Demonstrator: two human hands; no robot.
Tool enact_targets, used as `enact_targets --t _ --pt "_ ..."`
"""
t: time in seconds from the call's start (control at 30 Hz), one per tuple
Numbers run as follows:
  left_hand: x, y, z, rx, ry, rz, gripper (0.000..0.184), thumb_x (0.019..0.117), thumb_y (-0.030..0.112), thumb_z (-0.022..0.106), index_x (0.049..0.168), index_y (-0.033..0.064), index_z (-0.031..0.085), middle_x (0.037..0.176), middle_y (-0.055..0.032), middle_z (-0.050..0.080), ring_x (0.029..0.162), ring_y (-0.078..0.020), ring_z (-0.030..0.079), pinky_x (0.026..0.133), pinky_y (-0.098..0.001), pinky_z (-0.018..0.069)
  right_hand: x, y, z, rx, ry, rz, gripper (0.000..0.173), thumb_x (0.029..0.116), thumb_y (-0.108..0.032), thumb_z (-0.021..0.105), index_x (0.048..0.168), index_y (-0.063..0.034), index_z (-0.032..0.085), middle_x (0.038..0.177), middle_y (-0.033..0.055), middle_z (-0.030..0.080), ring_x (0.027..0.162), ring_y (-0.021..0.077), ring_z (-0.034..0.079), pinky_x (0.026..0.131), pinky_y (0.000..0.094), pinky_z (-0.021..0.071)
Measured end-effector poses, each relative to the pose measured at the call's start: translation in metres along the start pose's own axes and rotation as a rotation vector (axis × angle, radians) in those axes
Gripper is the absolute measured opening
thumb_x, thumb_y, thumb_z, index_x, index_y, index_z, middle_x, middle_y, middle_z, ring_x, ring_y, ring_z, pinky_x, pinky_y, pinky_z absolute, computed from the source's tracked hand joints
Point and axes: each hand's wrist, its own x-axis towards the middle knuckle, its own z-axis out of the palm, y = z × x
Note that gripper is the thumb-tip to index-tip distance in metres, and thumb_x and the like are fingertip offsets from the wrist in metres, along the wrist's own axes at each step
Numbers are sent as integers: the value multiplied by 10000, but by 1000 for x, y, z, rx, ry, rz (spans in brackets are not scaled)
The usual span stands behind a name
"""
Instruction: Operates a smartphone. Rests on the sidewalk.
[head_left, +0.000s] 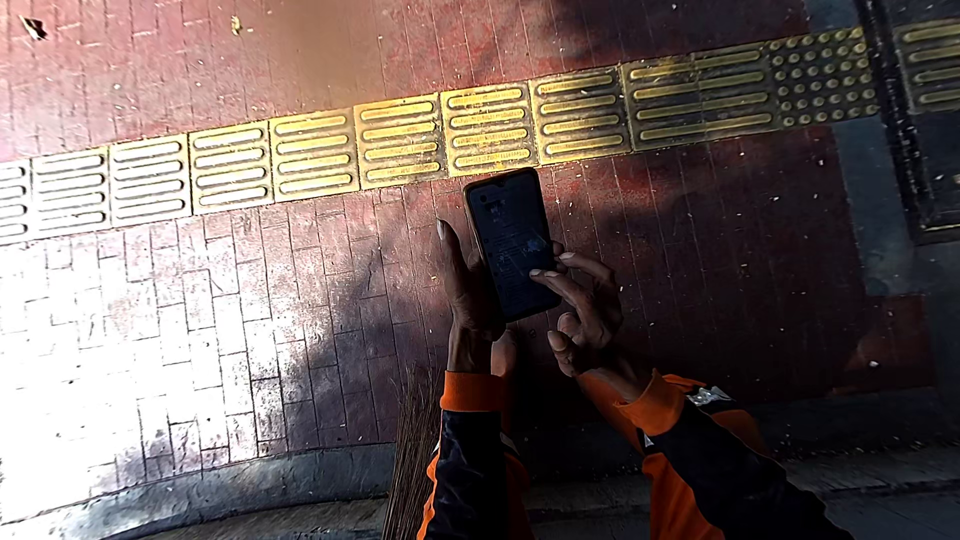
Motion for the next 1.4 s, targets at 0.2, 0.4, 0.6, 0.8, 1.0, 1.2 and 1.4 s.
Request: enact_targets --t 0.2,0.4,0.6,0.8,1.0,1.2,1.4 --pt "-1 0 3 34 43 -2 951 812 951 210 1256 243 664 1058 -54 751 918 -181 742 730 -409 628 2 4 -1 -49 26 -10 700 1055 -605 242 1423 -96 551 1342 144 650 1343 289 503 1093 428 421" --pt "-1 1 3 19 36 -5 966 795 962 227 1263 239 664 1062 -69 752 917 -195 746 734 -414 630 1 2 -2 -30 40 -23 686 1050 -611 250 1399 -107 558 1385 143 592 1327 271 505 1059 411 456" --pt "-1 0 3 31 65 1 984 801 959 169 1204 232 696 1034 -70 760 904 -199 750 730 -420 632 0 3 0 -10 49 -16 680 1047 -615 262 1373 -112 583 1381 152 580 1311 263 520 1035 400 480" --pt "-1 1 3 14 59 -8 985 795 964 188 1221 228 685 1046 -74 757 917 -203 748 739 -427 630 -1 3 0 -1 58 -12 675 1049 -608 266 1369 -107 585 1379 155 576 1302 259 523 1031 392 482" --pt "-1 1 3 16 58 -14 996 794 965 162 1234 237 679 1055 -74 756 918 -206 748 741 -430 629 0 2 0 2 45 -12 678 1046 -613 267 1368 -108 584 1382 158 563 1303 251 515 1038 387 473" --pt "0 1 1 3 25 -18 1001 792 966 185 1259 222 665 1083 -91 748 946 -227 743 759 -442 627 -1 2 0 -4 50 -14 695 1047 -618 262 1333 -88 608 1349 161 574 1275 254 525 1022 382 475" --pt "0 0 2 29 37 4 989 806 955 171 1270 231 659 1078 -76 750 932 -204 744 748 -424 628 -1 1 0 5 3 -13 714 1041 -634 263 1322 -78 611 1321 152 640 1301 278 525 1065 418 446"
